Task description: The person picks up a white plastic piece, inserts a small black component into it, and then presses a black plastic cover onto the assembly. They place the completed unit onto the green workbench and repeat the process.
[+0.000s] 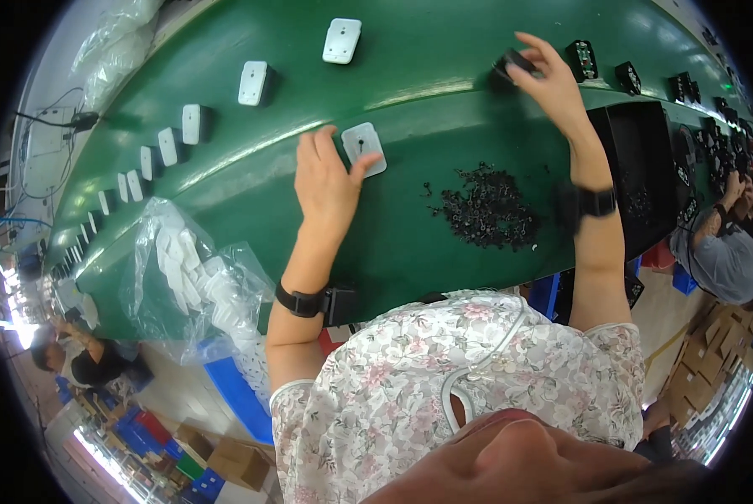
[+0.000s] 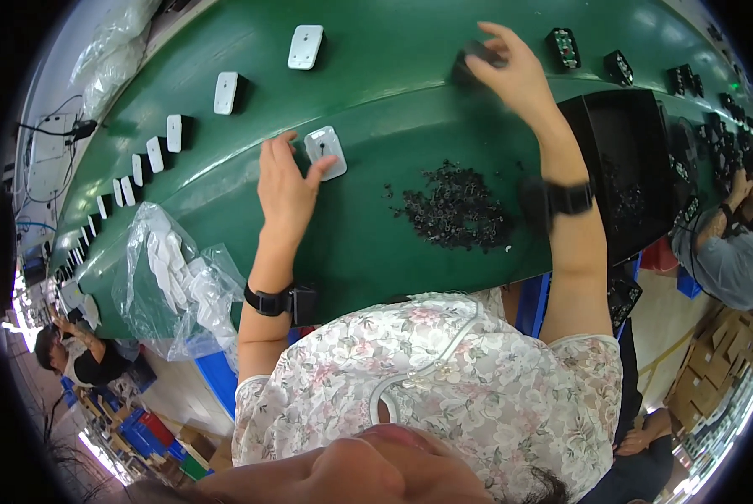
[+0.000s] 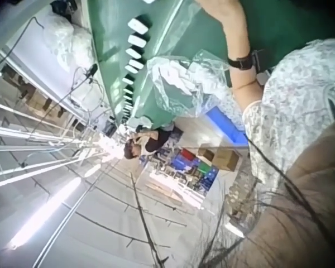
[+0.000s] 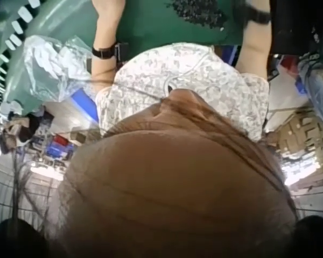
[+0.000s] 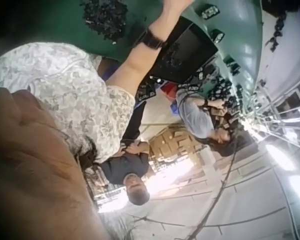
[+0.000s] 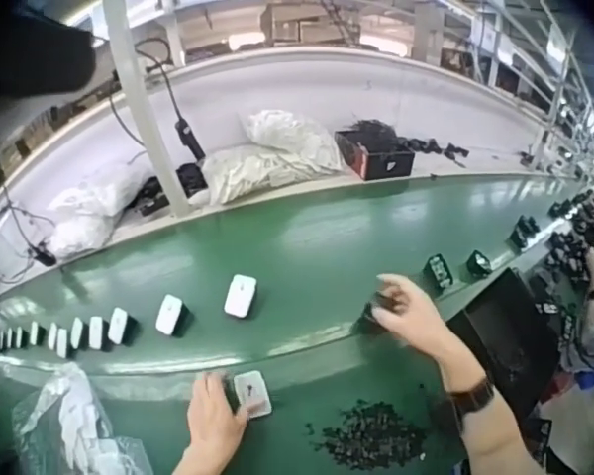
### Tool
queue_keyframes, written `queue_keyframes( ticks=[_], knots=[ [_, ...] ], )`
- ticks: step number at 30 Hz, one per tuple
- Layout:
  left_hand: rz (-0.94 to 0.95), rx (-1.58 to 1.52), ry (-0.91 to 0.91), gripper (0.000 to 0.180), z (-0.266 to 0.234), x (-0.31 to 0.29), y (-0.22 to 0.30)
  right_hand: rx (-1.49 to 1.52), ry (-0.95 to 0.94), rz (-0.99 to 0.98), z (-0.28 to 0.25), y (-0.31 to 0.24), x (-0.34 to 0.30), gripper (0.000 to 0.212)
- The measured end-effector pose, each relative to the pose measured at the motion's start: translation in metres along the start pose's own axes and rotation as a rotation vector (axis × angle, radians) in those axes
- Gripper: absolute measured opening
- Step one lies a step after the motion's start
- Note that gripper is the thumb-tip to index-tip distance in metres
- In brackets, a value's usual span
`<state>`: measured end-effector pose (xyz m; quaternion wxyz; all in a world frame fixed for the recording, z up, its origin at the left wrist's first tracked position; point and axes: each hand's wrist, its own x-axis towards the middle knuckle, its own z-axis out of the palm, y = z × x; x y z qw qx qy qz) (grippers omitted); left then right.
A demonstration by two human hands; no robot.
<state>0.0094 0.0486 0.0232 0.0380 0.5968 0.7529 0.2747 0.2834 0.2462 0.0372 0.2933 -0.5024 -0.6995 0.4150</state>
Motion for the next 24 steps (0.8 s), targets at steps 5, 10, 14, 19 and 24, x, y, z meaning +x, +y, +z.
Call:
queue_keyframes(
  ticks=[5, 10, 14, 19, 24],
  knots=[
    [0.141, 0.048, 0.076, 0.059, 0.013, -0.01, 0.001, -0.421, 0.033, -0.28, -0.006, 0.009, -0.06, 0.046],
    [0.267, -0.103, 0.026, 0.041, 0.018, 0.0, -0.005, -0.44, 0.036, -0.325, 0.012, 0.0, -0.056, 0.044],
    [0.277, -0.134, -0.021, 0.043, 0.013, 0.0, -0.014, -0.255, -0.155, -0.487, 0.057, -0.044, -0.064, 0.041],
    [0.241, -0.451, 0.038, 0.054, 0.012, -0.004, -0.02, -0.195, -0.314, -0.602, 0.105, -0.053, -0.063, 0.041],
    [0.312, -0.268, -0.011, 0.052, 0.008, -0.01, -0.026, -0.28, -0.32, -0.697, 0.118, -0.06, -0.057, 0.043]
  ],
)
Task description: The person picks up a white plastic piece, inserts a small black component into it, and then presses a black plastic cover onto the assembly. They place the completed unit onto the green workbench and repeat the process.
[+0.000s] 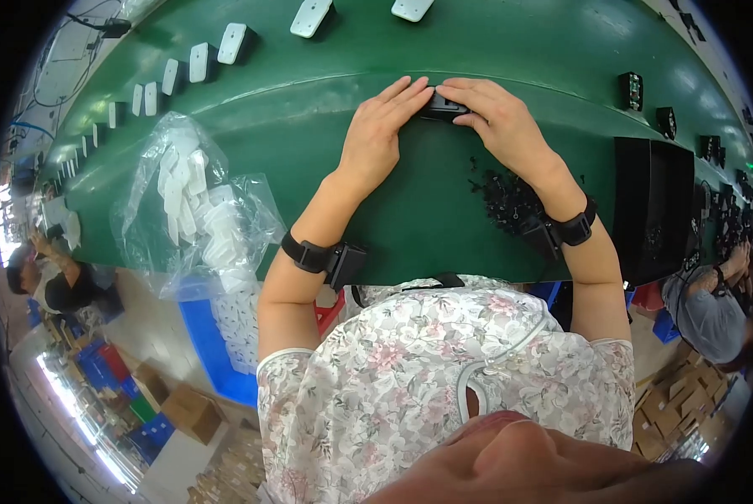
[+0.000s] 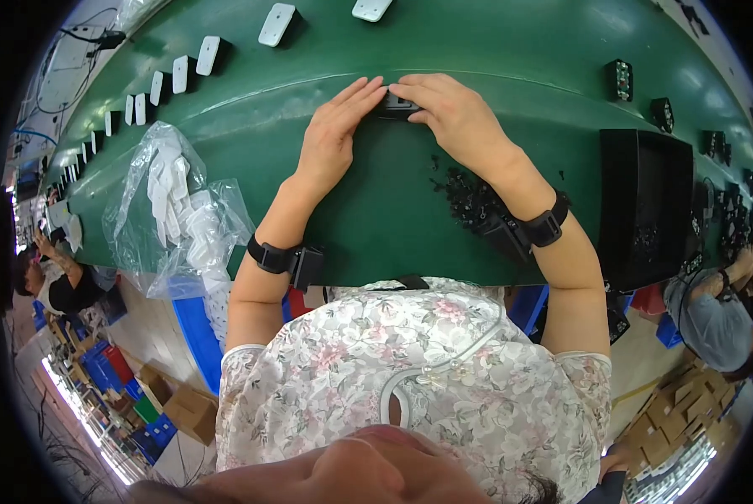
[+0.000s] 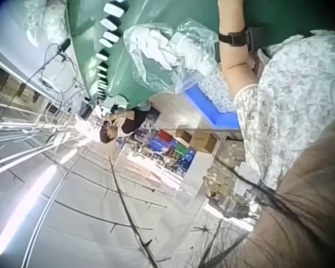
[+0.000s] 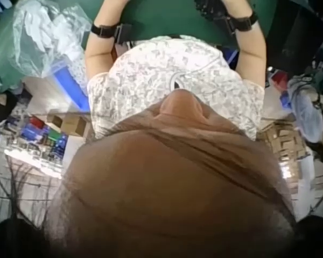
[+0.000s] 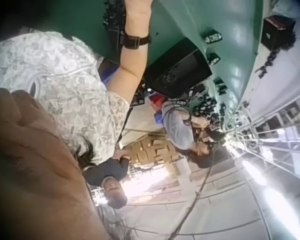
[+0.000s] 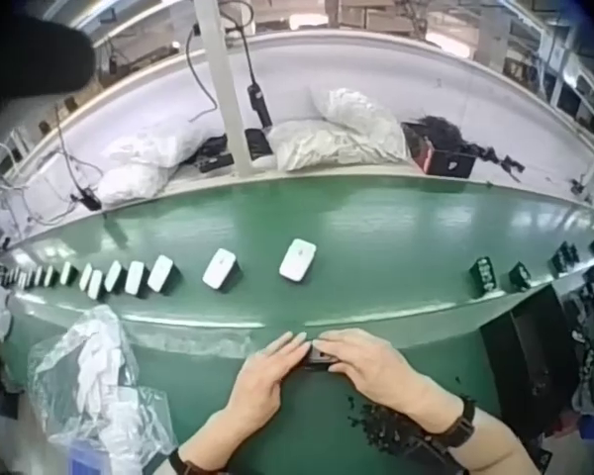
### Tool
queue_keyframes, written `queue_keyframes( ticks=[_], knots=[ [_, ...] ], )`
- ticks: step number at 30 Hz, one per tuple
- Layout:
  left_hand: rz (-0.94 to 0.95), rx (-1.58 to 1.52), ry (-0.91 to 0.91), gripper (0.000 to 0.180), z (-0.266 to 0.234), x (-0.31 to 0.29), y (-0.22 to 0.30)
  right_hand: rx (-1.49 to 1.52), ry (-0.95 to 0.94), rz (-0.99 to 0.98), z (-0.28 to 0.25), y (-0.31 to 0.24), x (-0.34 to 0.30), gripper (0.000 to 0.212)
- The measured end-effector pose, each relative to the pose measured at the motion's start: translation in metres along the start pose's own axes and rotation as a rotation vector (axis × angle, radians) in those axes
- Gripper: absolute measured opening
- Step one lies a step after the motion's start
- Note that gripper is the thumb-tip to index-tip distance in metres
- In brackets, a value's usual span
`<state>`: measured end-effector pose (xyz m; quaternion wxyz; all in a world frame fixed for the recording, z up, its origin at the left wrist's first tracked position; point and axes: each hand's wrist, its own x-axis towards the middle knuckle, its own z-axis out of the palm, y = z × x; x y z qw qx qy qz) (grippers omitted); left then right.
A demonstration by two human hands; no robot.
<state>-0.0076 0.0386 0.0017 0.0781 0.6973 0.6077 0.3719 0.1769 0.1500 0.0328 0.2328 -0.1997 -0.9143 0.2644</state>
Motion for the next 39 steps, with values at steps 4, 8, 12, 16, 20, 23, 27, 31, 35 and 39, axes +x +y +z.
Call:
queue_keyframes(
  ticks=[4, 8, 12, 16, 20, 23, 27, 31, 35, 39],
  knots=[
    [0.027, 0.124, -0.039, 0.054, 0.0, 0.0, 0.0, 0.005, -0.038, 0.029, 0.001, 0.003, 0.003, 0.043],
    [0.018, 0.182, -0.049, 0.054, -0.002, -0.002, 0.01, -0.01, -0.007, 0.019, 0.005, -0.002, -0.001, 0.047],
    [0.056, 0.231, -0.075, 0.054, -0.002, 0.0, 0.013, -0.149, 0.019, -0.008, 0.006, -0.004, -0.007, 0.052],
    [0.042, 0.237, -0.007, 0.055, 0.006, 0.004, 0.032, 0.005, -0.013, 0.082, -0.011, -0.003, -0.009, 0.047],
    [0.04, 0.166, 0.126, 0.044, 0.015, 0.035, 0.012, 0.415, -0.159, 0.202, -0.025, 0.031, 0.02, 0.042],
    [-0.325, -0.095, -0.016, 0.034, 0.012, 0.047, 0.016, 0.716, -0.107, 0.36, -0.021, 0.029, 0.01, 0.046],
    [-0.545, -0.449, -0.121, 0.031, 0.009, 0.058, 0.023, 0.548, -0.018, 0.364, -0.026, 0.026, 0.005, 0.047],
    [-0.517, -0.537, -0.202, 0.033, 0.012, 0.073, 0.025, 0.468, -0.02, 0.364, -0.039, 0.037, 0.001, 0.046],
    [-0.493, -0.526, -0.249, 0.033, 0.032, 0.108, 0.017, 0.436, 0.239, 0.375, -0.036, 0.045, 0.001, 0.038],
    [-0.627, -0.695, -0.138, 0.029, 0.066, 0.15, -0.02, -0.021, 0.465, 0.346, -0.033, 0.015, -0.008, 0.024]
  ],
)
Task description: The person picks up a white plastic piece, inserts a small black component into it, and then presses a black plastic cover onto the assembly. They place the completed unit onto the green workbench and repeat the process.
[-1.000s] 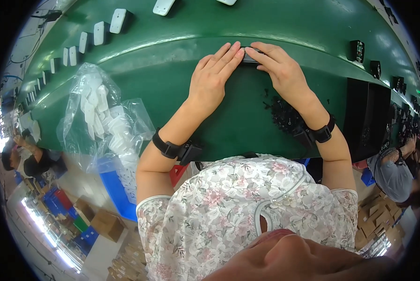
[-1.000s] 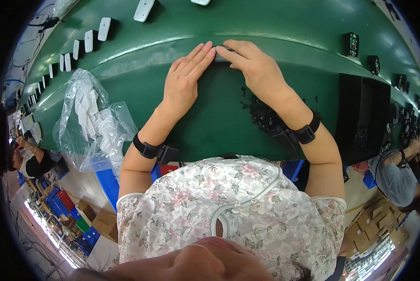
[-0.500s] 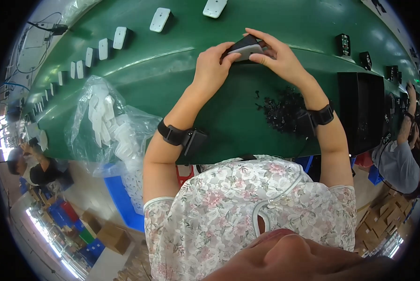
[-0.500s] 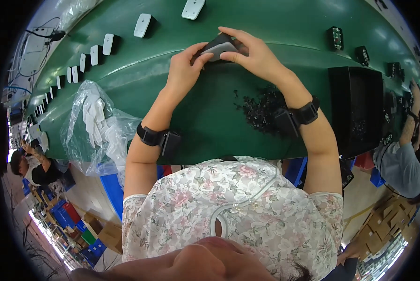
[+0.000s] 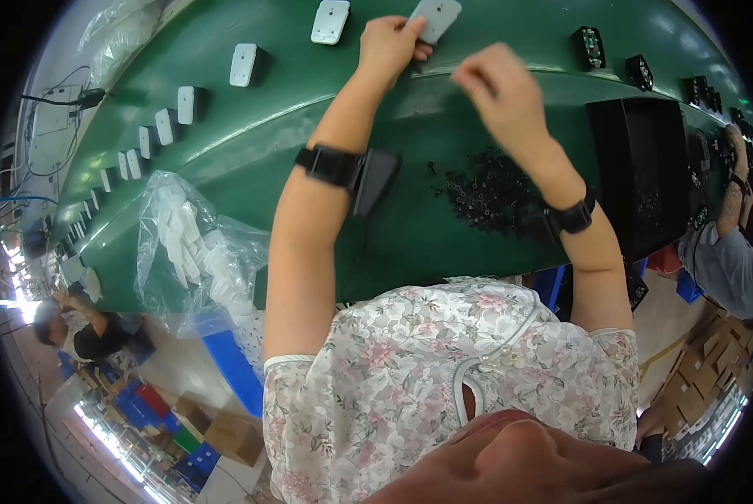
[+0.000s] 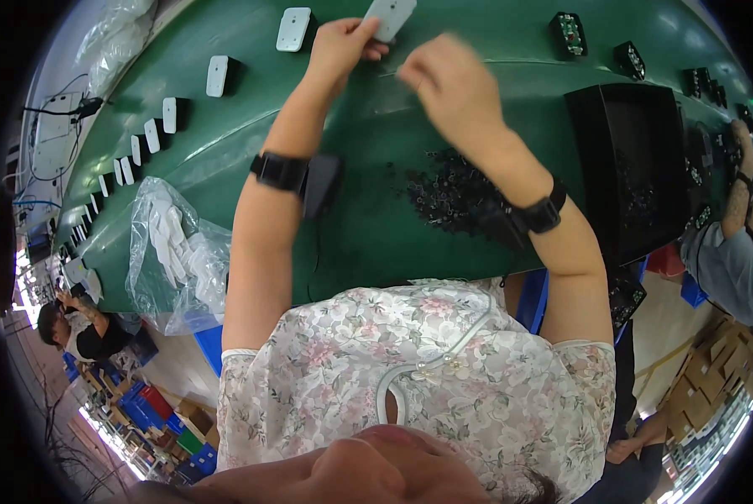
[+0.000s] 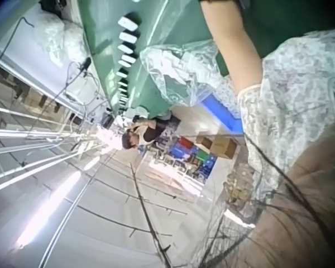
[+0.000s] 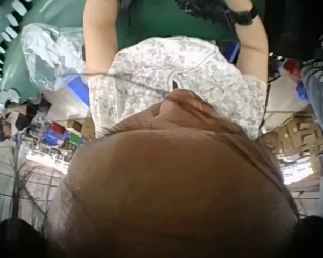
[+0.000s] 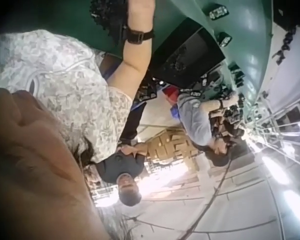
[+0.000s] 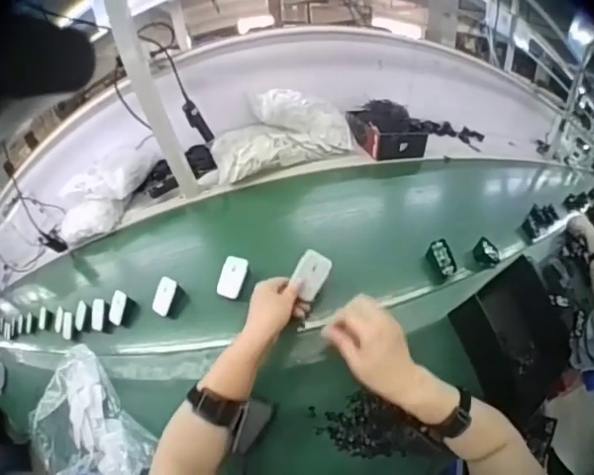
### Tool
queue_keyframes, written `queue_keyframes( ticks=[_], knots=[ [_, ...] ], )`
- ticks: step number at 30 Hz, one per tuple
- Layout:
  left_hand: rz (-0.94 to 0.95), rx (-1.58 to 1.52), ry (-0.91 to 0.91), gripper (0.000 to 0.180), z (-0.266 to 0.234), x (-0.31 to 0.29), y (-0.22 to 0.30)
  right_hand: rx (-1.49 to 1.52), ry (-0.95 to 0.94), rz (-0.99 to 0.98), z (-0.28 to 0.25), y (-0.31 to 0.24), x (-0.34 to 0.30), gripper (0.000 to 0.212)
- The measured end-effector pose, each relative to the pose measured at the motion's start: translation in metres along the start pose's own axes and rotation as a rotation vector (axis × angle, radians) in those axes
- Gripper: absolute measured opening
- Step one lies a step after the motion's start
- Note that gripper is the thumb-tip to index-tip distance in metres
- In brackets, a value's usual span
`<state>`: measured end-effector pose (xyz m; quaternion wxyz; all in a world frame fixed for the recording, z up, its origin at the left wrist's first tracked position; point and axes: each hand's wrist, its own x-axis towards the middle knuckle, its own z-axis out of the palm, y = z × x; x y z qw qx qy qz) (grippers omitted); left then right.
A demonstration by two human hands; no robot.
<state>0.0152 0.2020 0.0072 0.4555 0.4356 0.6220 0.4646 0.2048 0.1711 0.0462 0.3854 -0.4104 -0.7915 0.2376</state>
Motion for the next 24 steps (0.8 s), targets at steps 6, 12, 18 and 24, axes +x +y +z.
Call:
queue_keyframes(
  ticks=[6, 12, 18, 24],
  knots=[
    [-0.096, 0.087, 0.088, 0.025, 0.005, 0.055, -0.019, -0.109, -0.553, -0.283, 0.025, -0.037, -0.065, 0.022],
    [-0.016, 0.589, 0.37, 0.067, 0.029, 0.057, -0.042, -0.217, -0.488, -0.301, 0.035, -0.038, -0.076, 0.017],
    [0.537, 0.868, 0.445, 0.034, -0.037, -0.12, 0.035, -0.006, -0.481, -0.16, 0.026, -0.042, -0.064, 0.007],
    [0.267, 1.128, 0.777, 0.006, -0.16, -0.23, 0.003, 0.115, -0.502, -0.061, 0.018, -0.025, -0.049, 0.011]
  ],
)
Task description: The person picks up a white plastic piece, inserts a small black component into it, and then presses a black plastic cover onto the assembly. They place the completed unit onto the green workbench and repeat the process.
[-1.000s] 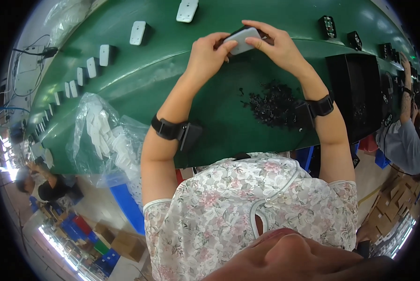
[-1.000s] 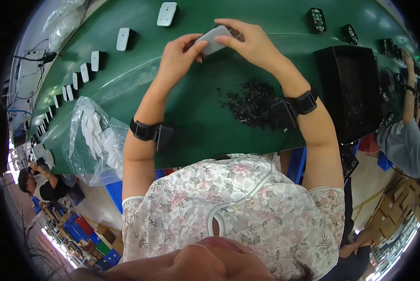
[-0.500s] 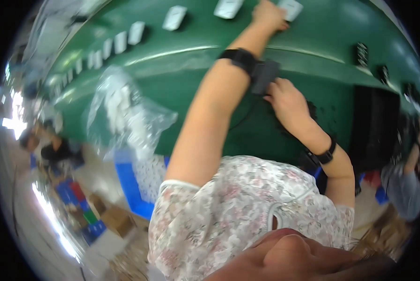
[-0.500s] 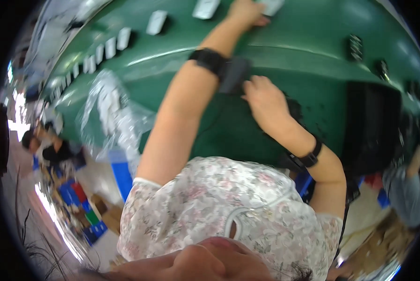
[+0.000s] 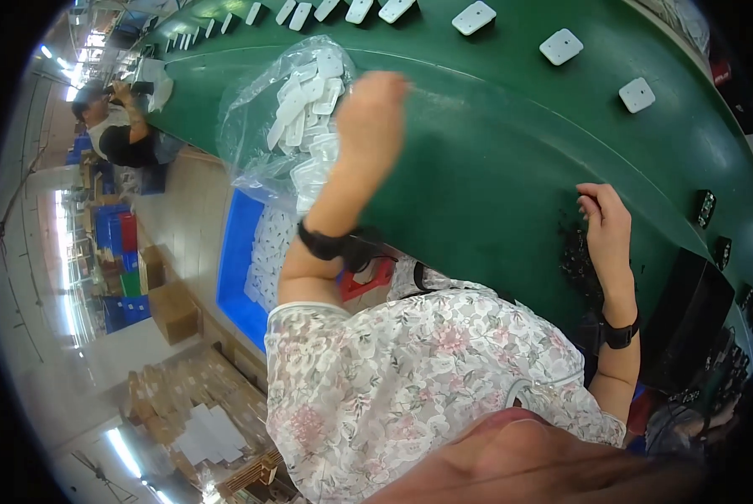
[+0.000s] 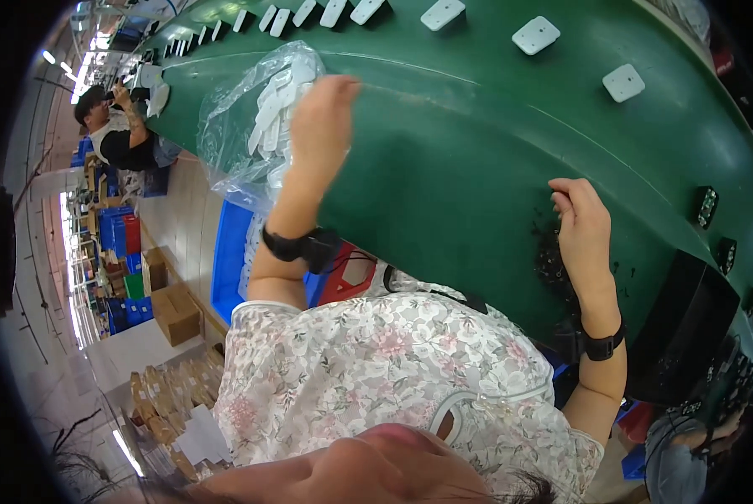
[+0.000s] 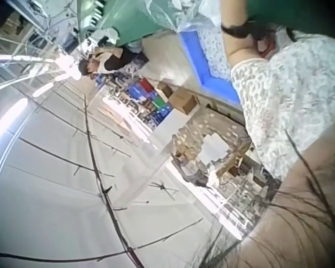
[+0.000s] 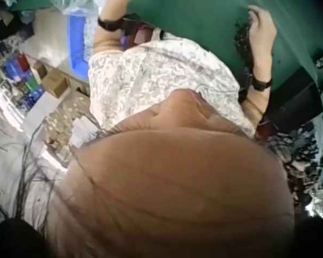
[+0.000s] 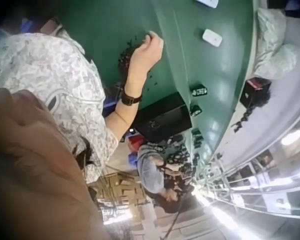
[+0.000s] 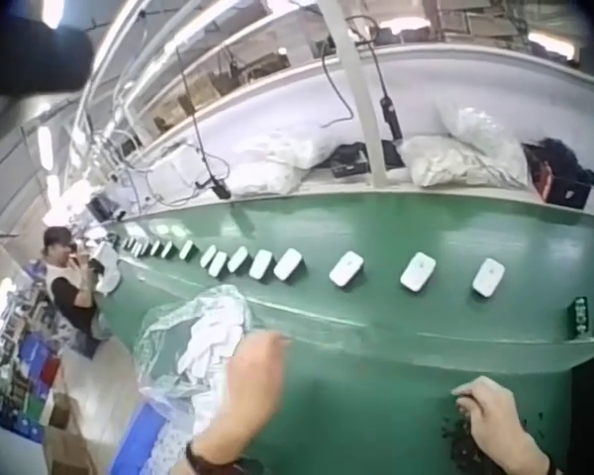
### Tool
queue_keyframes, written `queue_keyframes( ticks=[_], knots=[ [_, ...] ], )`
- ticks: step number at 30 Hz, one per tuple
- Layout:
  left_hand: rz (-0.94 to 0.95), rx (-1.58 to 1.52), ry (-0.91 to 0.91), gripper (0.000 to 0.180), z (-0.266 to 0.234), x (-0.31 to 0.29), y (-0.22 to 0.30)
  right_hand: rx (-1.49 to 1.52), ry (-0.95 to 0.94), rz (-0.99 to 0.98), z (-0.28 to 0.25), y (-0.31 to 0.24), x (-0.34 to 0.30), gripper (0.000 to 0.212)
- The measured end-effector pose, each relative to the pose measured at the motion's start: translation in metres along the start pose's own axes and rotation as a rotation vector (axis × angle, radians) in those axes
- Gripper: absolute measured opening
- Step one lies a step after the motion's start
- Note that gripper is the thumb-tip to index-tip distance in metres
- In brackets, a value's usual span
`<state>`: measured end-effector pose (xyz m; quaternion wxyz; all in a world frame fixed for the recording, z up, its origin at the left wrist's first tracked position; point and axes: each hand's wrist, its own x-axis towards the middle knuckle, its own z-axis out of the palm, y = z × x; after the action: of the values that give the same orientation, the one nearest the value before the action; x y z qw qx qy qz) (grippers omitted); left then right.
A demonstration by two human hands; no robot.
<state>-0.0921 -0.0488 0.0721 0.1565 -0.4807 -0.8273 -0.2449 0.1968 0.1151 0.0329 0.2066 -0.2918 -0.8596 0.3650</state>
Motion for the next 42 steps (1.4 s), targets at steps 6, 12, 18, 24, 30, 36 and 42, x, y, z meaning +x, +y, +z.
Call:
queue_keyframes(
  ticks=[6, 12, 18, 24, 30, 36, 42],
  knots=[
    [0.093, 0.453, -0.045, 0.033, -0.002, -0.018, -0.142, 0.184, -0.07, 0.013, 0.002, -0.011, 0.015, 0.012],
    [-0.141, 0.452, -0.281, 0.032, 0.006, 0.001, -0.159, 0.209, -0.089, 0.11, -0.001, -0.008, 0.015, 0.01],
    [0.104, 0.591, -0.077, 0.022, 0.012, -0.011, -0.172, 0.165, 0.006, -0.007, -0.001, -0.008, 0.018, 0.007],
    [0.048, 0.47, 0.108, 0.014, 0.003, 0.008, -0.104, 0.284, 0.082, 0.077, -0.014, -0.006, 0.011, 0.01],
    [-0.113, 0.46, -0.072, 0.008, -0.006, 0.001, -0.13, 0.384, 0.112, 0.137, -0.025, -0.01, 0.009, 0.011],
    [-0.294, -0.502, 0.212, 0.027, -0.038, 0.004, -0.034, 0.533, 0.079, 0.242, -0.034, -0.011, 0.011, 0.01],
    [-0.588, -1.312, -0.592, 0.017, 0.031, -0.004, 0.095, 0.49, 0.166, 0.1, -0.026, -0.022, 0.013, 0.007]
  ],
)
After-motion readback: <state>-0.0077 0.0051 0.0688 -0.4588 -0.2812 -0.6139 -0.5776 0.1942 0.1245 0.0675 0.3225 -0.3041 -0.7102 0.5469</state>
